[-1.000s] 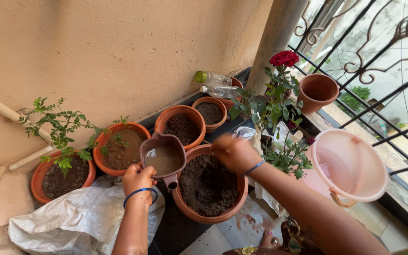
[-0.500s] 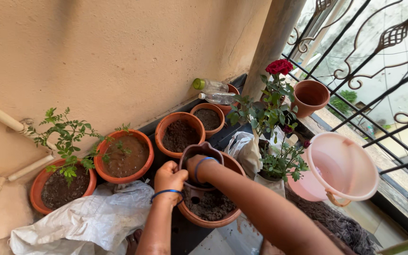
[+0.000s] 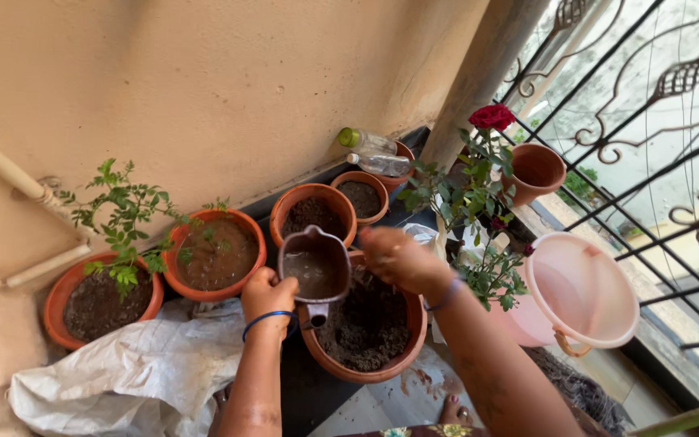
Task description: The person removes a rose plant from a plastic bag and places it into a terracotta pot. They use a small metal trowel to add soil around the plant's roots and press the soil down by hand to secure the plant in the new pot.
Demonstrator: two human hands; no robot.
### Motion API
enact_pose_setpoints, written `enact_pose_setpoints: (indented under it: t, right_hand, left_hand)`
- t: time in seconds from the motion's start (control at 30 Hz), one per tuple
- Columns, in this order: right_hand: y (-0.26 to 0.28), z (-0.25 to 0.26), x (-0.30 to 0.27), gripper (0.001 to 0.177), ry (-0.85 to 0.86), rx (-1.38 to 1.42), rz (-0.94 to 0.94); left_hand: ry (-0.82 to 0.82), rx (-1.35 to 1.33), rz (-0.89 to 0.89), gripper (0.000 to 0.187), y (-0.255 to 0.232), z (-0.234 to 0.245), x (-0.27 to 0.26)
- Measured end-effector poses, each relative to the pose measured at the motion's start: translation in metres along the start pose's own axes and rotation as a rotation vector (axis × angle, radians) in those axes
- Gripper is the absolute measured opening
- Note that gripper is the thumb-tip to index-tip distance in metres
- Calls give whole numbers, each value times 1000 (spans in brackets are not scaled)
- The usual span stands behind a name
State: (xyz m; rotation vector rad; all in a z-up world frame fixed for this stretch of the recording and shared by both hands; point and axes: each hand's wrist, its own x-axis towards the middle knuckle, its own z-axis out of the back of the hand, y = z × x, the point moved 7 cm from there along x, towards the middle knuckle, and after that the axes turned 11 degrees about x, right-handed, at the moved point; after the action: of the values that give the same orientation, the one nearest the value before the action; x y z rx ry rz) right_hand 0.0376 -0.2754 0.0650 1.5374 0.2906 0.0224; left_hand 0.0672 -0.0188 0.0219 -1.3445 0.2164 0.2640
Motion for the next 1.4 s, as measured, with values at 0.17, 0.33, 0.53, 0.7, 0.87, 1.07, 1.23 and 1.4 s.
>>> enact_pose_setpoints:
  t: [0.17,0.33,0.53,0.7,0.87,1.07,1.23,1.4]
  right_hand:
    - [-36,39,-12,34,-323,-317,-210]
    - [-79,45,-31,36,42,-941,-243]
    - [-40,-22,-62,24,61,-559,-284]
    - [29,-13,-89,21,-365,-820,195]
    - [-9,-41,-97,19,223,-1076,503]
    - [-69,-17,-65,10,214,-982,194]
    - [-128,-4,-65,10,396,-1126,342]
    - [-144,14,-59,14,384,-1007,207]
  left_hand:
    - [-80,-95,-24,18,1,11,8]
    - [-83,-158,-24,20,0,9,10]
    - [-105,-233,-25,18,14,5,17]
    - [-52,-312,12,15,30,-10,27]
    - [-32,-457,25,18,9,-50,22]
    - [131,-477,156,9,-33,-143,67]
    - [36,-561,100,18,-41,-249,129]
    - [-88,-480,116,20,-10,-309,181]
